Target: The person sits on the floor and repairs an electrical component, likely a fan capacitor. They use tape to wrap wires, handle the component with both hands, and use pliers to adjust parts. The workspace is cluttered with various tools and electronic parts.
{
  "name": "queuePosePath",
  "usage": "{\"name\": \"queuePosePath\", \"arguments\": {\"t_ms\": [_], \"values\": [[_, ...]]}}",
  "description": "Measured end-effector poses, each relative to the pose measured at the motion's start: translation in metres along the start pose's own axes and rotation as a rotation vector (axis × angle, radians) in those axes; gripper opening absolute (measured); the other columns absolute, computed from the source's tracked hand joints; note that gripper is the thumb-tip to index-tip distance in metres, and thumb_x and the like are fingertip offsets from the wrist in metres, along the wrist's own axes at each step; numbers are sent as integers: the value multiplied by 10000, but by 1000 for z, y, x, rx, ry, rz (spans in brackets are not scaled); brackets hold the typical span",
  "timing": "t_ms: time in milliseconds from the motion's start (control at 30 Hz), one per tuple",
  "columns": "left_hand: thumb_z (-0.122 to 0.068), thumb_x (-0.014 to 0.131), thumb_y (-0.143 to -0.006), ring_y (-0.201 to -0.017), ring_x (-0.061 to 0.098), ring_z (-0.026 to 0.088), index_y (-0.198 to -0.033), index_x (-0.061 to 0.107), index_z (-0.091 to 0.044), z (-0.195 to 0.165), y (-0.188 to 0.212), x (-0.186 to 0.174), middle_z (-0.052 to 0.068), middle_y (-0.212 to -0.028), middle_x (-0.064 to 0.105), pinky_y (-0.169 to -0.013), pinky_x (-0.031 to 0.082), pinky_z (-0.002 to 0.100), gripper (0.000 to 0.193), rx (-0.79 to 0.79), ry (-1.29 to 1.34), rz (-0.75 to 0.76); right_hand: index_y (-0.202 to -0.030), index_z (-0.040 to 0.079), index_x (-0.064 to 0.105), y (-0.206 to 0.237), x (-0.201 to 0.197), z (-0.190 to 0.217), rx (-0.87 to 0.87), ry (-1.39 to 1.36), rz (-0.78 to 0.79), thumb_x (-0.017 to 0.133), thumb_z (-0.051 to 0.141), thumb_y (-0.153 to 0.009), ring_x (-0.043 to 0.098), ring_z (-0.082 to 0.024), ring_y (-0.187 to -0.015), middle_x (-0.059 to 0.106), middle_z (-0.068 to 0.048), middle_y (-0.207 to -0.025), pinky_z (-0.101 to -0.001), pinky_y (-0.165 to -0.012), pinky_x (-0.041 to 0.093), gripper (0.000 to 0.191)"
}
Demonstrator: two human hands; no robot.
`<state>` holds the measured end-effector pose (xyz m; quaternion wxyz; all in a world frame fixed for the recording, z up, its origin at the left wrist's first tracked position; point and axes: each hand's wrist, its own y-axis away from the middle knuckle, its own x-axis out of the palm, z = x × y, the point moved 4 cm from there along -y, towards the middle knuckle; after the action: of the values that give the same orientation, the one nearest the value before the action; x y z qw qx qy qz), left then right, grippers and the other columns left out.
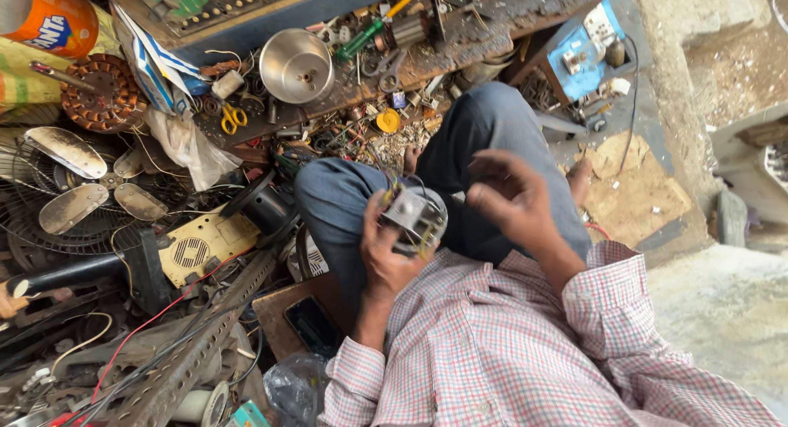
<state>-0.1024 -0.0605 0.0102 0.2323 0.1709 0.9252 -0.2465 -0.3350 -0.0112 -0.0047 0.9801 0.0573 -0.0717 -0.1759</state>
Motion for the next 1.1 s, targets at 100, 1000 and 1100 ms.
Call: {"name": "queuePosePath", "arguments": {"t_ms": [100, 1000, 1100], "values": [[-301, 905, -751, -1354, 595, 429, -1328, 652, -67, -25, -19, -19, 234, -1482, 521, -1142, 518, 490, 672, 20, 147, 88, -1517, 23, 406, 21, 25, -2, -15, -205, 350, 921, 251, -772, 533, -183, -1368, 539, -100, -1465, -340, -1165, 426, 934], [-368, 883, -797, -1351, 550, 428, -1441, 444, 39, -65, -2, 22, 256, -1434, 525, -1151, 471, 545, 879, 29, -79, 106, -1596, 21, 325, 14, 8, -81, 312, -789, 579, 1035, 413, -572, 516, -292, -1426, 489, -158, -1569, -478, -1226, 411, 1307], [-432, 882, -819, -1282, 590, 407, -1430, 422, 78, -59, -3, 33, 259, -1388, 552, -1090, 507, 507, 920, -43, -58, 52, -1619, 49, 271, 10, 18, -65, 312, -877, 542, 1024, 449, -590, 477, -260, -1449, 453, -127, -1582, -448, -1238, 379, 1336]]}}
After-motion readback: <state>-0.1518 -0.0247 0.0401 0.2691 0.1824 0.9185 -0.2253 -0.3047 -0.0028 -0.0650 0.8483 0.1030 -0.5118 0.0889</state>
